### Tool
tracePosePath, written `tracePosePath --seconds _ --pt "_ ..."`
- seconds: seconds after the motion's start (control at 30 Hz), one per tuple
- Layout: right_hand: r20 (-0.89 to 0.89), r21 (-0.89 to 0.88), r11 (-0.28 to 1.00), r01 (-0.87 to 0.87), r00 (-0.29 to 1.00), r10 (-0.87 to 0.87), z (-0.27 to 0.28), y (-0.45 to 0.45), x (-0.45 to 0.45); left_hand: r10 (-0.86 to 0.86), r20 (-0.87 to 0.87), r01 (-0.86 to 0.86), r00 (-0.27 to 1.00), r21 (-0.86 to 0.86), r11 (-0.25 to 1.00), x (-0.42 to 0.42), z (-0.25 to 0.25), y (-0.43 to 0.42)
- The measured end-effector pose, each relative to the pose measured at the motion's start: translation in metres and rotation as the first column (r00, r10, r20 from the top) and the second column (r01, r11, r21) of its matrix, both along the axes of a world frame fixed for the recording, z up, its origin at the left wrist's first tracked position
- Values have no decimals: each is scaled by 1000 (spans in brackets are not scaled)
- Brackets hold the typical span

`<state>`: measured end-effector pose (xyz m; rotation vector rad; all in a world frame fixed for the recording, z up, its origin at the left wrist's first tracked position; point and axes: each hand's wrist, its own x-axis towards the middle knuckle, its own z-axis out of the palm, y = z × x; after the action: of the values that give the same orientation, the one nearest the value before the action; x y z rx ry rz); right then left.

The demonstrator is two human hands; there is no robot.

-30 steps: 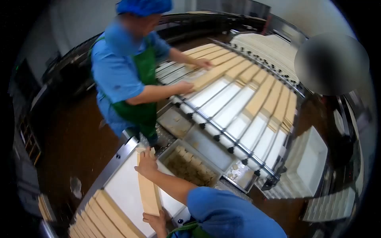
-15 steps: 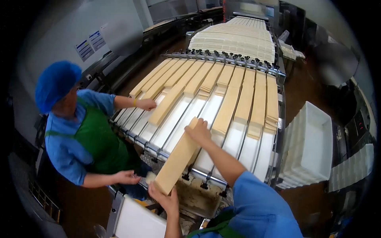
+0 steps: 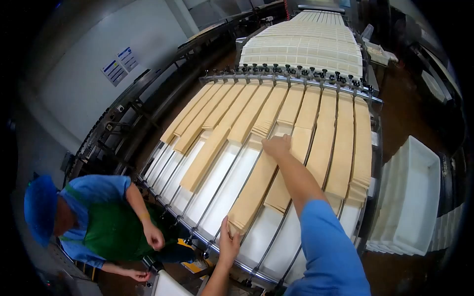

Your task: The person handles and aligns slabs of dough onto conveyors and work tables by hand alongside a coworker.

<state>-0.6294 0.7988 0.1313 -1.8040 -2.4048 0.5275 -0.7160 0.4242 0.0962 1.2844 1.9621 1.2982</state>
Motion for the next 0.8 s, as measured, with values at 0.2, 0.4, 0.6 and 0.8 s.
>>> tracePosePath --seconds 0.2,0.4,0.6,0.8 --pt "40 62 988 -143 989 140 23 14 15 25 -169 -25 985 3 1000 14 3 39" --pt "44 230 973 35 998 -46 8 1 8 -11 78 8 997 43 999 19 9 79" --pt "-51 192 981 -18 998 28 -7 -27 6 91 174 -105 981 71 992 22 16 68" --pt "-209 210 978 -15 976 60 -17 -21 12 307 323 -404 895 298 865 41 19 -63"
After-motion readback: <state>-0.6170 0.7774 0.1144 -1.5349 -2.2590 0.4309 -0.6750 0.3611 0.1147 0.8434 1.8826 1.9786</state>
